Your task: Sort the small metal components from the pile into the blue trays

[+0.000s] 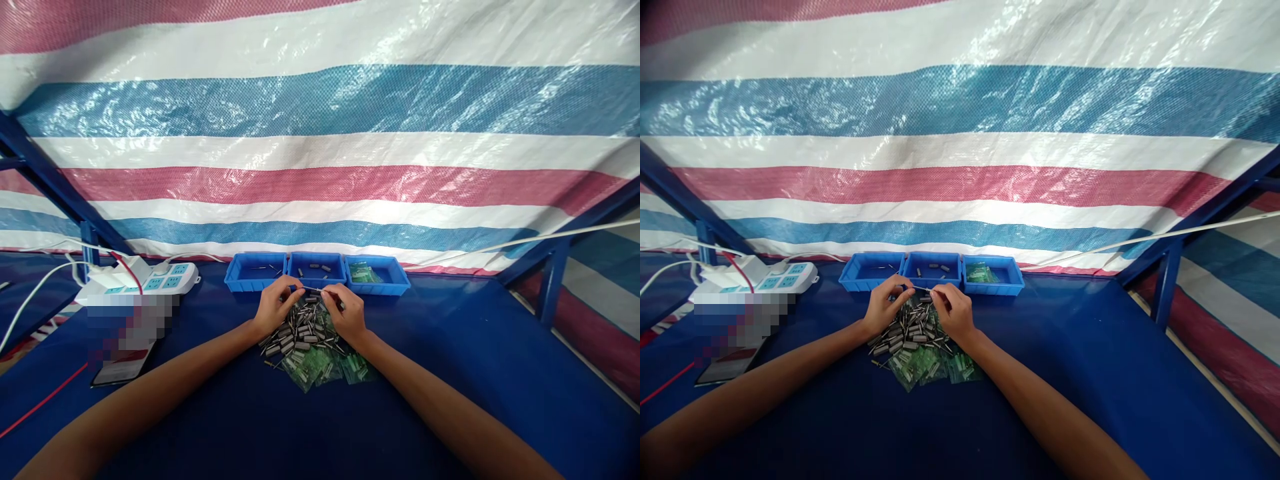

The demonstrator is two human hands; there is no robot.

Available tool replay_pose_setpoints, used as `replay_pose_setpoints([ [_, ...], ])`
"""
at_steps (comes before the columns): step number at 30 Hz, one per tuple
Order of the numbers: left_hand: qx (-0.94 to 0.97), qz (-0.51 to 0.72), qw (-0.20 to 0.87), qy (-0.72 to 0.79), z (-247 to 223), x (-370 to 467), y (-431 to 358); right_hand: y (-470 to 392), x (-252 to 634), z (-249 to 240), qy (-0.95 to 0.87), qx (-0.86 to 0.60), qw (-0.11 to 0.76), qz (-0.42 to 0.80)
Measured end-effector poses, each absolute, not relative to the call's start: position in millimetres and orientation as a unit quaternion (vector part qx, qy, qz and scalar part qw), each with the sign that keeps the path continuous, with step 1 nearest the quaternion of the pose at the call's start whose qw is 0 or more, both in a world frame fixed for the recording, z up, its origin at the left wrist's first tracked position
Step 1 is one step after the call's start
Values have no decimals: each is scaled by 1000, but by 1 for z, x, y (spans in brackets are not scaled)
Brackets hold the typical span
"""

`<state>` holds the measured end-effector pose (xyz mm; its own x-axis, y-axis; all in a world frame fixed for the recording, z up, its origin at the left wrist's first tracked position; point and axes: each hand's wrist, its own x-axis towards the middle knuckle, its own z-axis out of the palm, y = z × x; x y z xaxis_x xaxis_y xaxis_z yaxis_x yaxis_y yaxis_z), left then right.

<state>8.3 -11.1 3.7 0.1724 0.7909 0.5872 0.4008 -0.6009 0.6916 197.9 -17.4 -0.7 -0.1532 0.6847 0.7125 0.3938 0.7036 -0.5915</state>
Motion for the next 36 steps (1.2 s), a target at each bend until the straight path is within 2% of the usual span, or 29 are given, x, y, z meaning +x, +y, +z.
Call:
replay_pose_setpoints([
  [36,739,510,190,397,3,7,-12,-15,198,-4,-771,-329,534,112],
])
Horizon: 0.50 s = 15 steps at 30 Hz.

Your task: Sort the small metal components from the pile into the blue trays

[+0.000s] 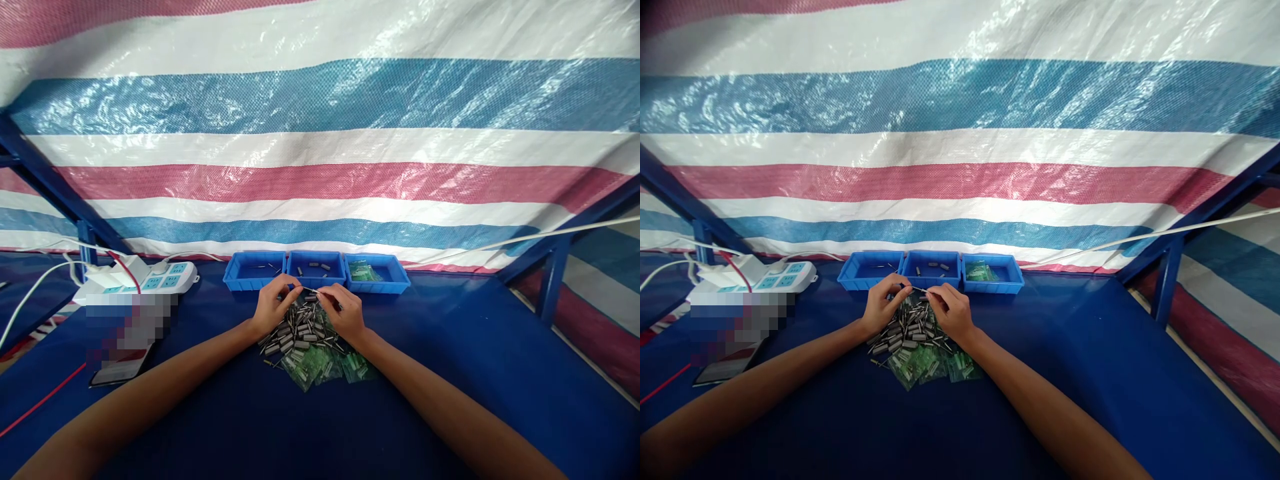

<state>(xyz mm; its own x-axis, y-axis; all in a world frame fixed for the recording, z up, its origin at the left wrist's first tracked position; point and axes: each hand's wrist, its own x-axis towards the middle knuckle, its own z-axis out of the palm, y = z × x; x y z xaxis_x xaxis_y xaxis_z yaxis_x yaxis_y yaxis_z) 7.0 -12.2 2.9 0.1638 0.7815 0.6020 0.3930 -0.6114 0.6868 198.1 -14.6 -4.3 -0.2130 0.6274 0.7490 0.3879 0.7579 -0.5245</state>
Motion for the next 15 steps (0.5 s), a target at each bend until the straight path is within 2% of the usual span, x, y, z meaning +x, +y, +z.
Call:
replay_pose_setpoints([
  [15,742,513,155,403,3,7,-11,-13,196,-10,-813,-288,498,92],
])
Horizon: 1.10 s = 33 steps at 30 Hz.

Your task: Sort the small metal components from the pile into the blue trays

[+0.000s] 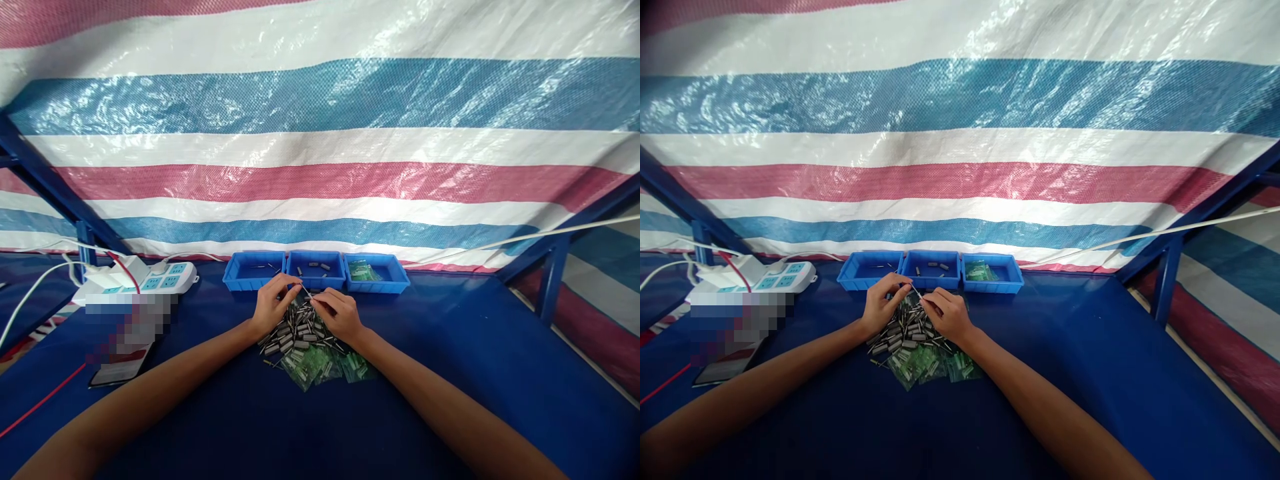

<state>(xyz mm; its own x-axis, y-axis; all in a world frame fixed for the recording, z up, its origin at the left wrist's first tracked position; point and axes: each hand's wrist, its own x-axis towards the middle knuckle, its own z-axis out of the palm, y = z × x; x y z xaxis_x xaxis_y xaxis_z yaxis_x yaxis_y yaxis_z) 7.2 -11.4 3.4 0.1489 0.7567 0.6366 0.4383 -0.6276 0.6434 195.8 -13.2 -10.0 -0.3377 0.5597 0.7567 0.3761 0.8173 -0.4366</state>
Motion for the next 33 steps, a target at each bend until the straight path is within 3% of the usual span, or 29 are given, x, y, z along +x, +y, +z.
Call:
replay_pose_setpoints([
  [33,768,515,152,350,2,4,-10,-11,196,-13,-816,-299,487,85],
])
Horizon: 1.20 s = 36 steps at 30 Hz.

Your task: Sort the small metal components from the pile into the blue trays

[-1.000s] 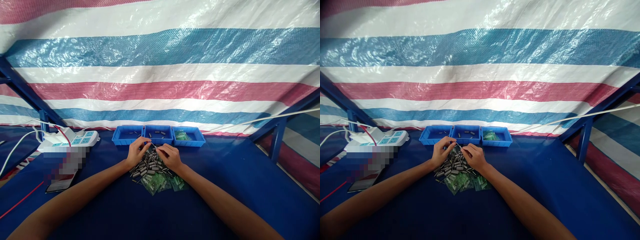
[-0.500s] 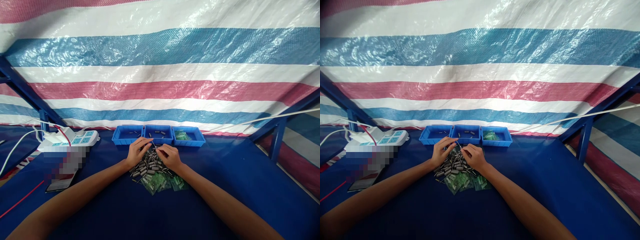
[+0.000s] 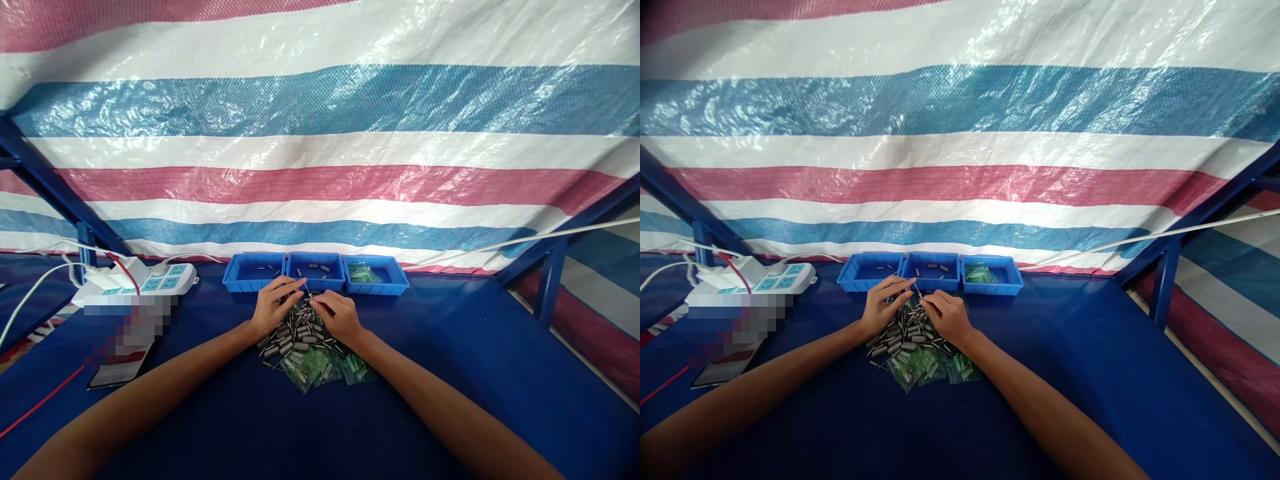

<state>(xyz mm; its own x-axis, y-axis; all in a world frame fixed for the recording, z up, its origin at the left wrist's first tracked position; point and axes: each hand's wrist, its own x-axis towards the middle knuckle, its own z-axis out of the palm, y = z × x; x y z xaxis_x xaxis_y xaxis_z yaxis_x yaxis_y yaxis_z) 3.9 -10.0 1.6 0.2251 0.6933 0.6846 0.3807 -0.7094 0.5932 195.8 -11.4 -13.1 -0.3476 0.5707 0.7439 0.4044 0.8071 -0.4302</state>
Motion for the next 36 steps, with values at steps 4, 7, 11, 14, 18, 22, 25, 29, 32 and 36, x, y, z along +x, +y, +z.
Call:
replay_pose_setpoints([
  [4,769,507,168,352,3,4,-10,-11,196,-12,-815,-288,496,82],
  [7,770,503,173,352,4,5,-11,-12,196,-10,-804,-297,508,86],
  [11,769,493,169,370,3,5,-11,-11,196,-8,-782,-312,532,93],
  [14,758,492,173,391,3,5,-11,-11,197,-8,-779,-312,535,97],
  [18,740,500,169,416,2,6,-11,-10,197,-9,-784,-313,528,98],
  [22,731,513,174,415,1,6,-9,-11,196,-7,-783,-326,520,101],
  [25,732,512,177,413,0,6,-9,-11,196,-5,-774,-341,524,104],
  [29,742,507,173,403,1,7,-9,-12,197,-2,-759,-356,533,109],
  [32,747,505,174,395,0,6,-10,-11,197,-1,-753,-368,533,117],
  [36,771,485,174,376,-1,5,-10,-11,197,-2,-743,-376,540,120],
])
